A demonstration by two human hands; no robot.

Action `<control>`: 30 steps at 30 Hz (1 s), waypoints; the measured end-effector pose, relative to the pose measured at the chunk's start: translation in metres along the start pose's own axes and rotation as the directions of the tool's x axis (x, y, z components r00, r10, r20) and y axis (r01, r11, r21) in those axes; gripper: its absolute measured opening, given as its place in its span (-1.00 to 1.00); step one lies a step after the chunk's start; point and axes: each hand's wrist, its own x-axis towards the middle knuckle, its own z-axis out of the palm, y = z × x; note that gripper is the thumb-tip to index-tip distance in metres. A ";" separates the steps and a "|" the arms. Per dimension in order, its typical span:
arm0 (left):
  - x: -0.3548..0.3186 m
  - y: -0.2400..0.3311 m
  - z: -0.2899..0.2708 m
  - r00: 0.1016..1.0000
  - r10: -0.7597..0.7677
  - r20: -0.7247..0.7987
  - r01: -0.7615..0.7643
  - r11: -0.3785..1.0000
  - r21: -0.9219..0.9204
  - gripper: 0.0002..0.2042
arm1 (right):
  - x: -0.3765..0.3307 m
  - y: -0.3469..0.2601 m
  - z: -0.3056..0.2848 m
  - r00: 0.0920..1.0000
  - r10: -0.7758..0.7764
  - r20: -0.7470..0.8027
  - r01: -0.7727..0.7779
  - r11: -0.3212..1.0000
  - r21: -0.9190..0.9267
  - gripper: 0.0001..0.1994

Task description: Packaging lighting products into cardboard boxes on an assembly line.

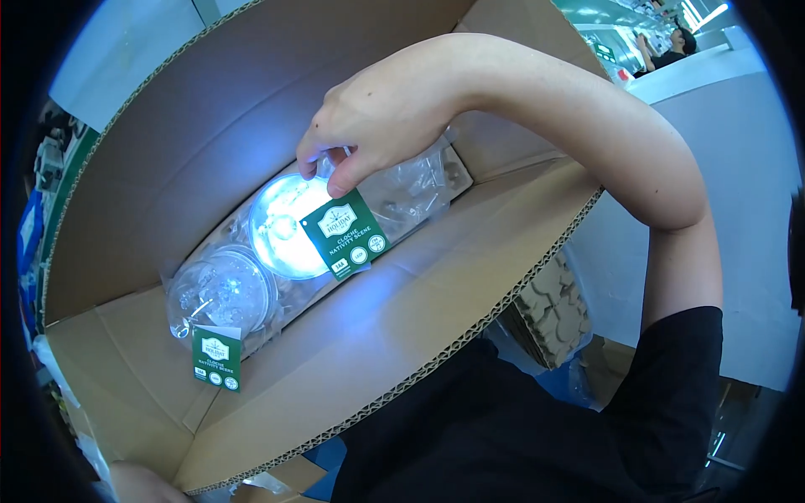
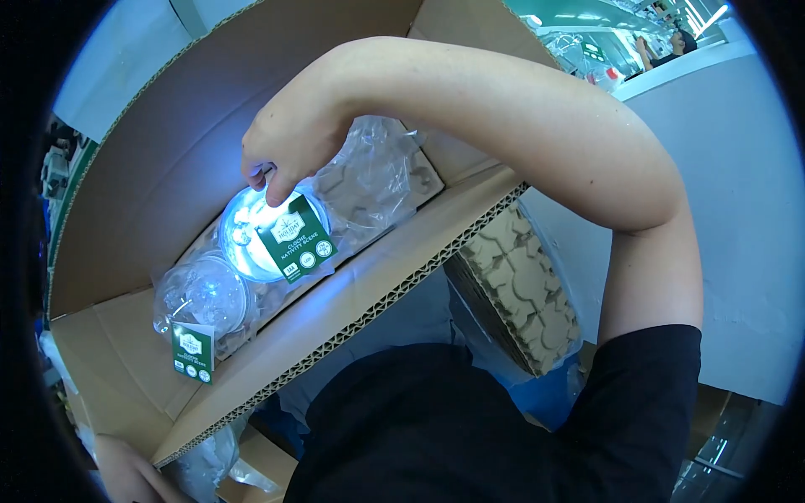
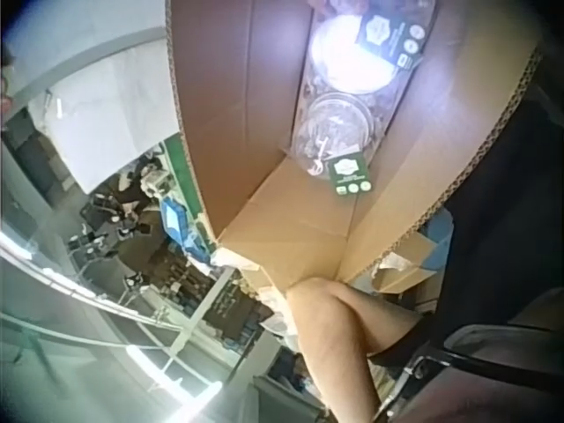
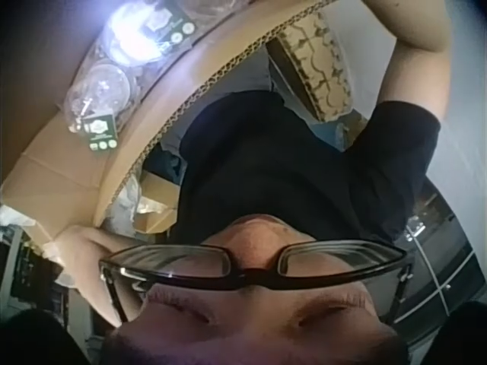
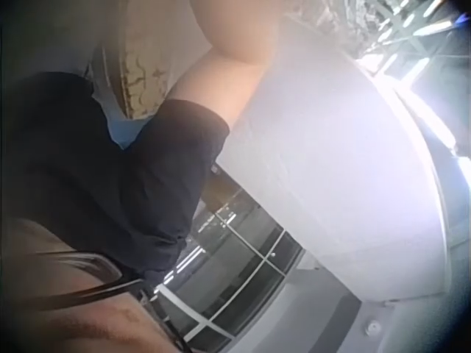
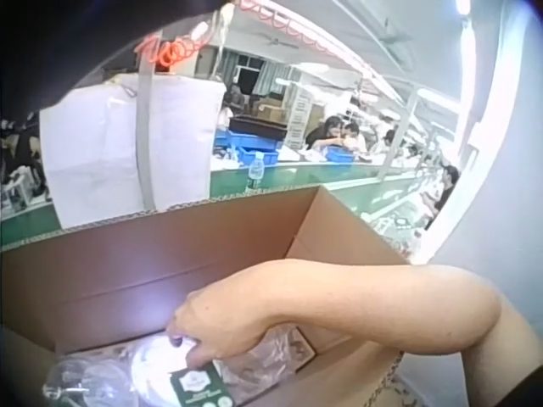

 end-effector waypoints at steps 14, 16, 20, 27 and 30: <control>0.056 0.033 -0.006 0.943 -0.067 0.325 0.048 0.997 0.065 -0.59 | -0.005 0.003 -0.009 0.988 -0.141 0.056 0.145 0.987 -0.071 -0.45; 0.070 0.038 -0.007 0.920 -0.079 0.384 0.051 0.995 0.083 -0.59 | -0.008 0.005 -0.010 0.992 -0.119 0.050 0.122 0.991 -0.054 -0.44; 0.096 0.051 -0.001 0.861 -0.103 0.498 0.043 0.990 0.131 -0.60 | 0.005 0.006 -0.003 0.987 -0.122 0.104 0.125 0.992 -0.020 -0.42; 0.134 0.060 0.003 0.742 -0.053 0.668 -0.104 0.976 0.192 -0.60 | 0.016 0.003 0.002 0.984 -0.126 0.128 0.132 0.990 -0.039 -0.41; 0.139 0.065 0.007 0.722 -0.048 0.690 -0.135 0.969 0.208 -0.60 | 0.017 0.007 0.010 0.989 -0.123 0.078 0.126 0.991 -0.040 -0.41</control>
